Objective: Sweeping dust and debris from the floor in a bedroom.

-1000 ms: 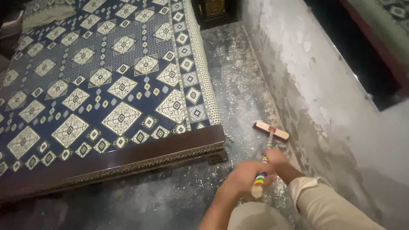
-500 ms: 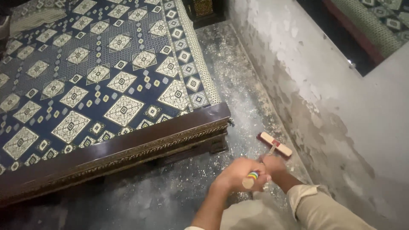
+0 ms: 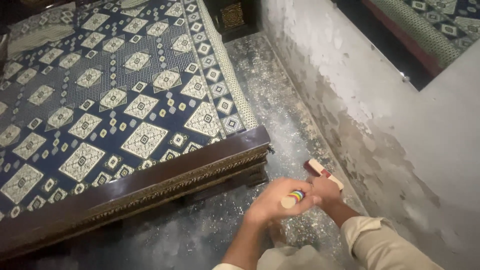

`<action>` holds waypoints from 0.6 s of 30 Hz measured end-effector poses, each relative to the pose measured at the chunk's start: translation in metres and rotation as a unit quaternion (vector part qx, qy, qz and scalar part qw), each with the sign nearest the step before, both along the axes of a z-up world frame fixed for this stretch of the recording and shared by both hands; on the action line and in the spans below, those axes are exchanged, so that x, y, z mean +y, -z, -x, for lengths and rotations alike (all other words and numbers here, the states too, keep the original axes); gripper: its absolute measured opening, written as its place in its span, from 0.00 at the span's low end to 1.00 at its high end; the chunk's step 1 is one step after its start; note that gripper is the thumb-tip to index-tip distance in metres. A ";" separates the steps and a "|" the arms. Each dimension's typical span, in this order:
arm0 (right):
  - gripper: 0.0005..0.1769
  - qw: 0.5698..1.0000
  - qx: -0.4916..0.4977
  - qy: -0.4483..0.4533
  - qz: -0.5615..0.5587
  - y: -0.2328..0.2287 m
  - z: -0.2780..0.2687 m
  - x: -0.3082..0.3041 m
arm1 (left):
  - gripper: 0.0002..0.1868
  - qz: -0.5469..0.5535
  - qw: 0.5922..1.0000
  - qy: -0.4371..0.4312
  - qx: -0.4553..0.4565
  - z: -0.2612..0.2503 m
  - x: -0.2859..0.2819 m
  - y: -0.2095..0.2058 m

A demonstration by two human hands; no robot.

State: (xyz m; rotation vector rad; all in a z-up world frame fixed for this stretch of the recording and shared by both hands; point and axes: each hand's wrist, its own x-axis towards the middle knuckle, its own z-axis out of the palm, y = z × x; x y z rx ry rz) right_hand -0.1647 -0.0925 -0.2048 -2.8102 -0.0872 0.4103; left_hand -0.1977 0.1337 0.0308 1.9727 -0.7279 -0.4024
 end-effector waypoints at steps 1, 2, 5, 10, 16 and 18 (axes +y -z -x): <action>0.19 1.000 0.001 0.006 0.013 0.000 -0.006 -0.001 | 0.14 -0.007 1.000 0.000 0.011 -0.006 -0.003 -0.001; 0.19 1.000 0.000 0.007 0.011 0.002 -0.017 -0.004 | 0.14 -0.008 1.000 0.001 0.011 -0.013 -0.003 0.004; 0.20 1.000 0.000 0.028 0.007 0.014 -0.042 -0.013 | 0.13 0.065 0.998 0.006 0.020 -0.032 -0.003 0.016; 0.23 0.999 -0.033 0.042 -0.003 0.016 -0.081 -0.019 | 0.16 0.188 0.978 0.047 0.070 -0.076 -0.003 0.014; 0.21 0.996 0.014 0.084 0.012 0.006 -0.107 -0.023 | 0.17 0.042 0.996 0.018 0.073 -0.114 -0.017 0.016; 0.20 0.996 0.018 0.090 0.009 0.014 -0.113 -0.025 | 0.17 0.047 0.997 0.023 0.062 -0.124 -0.020 0.023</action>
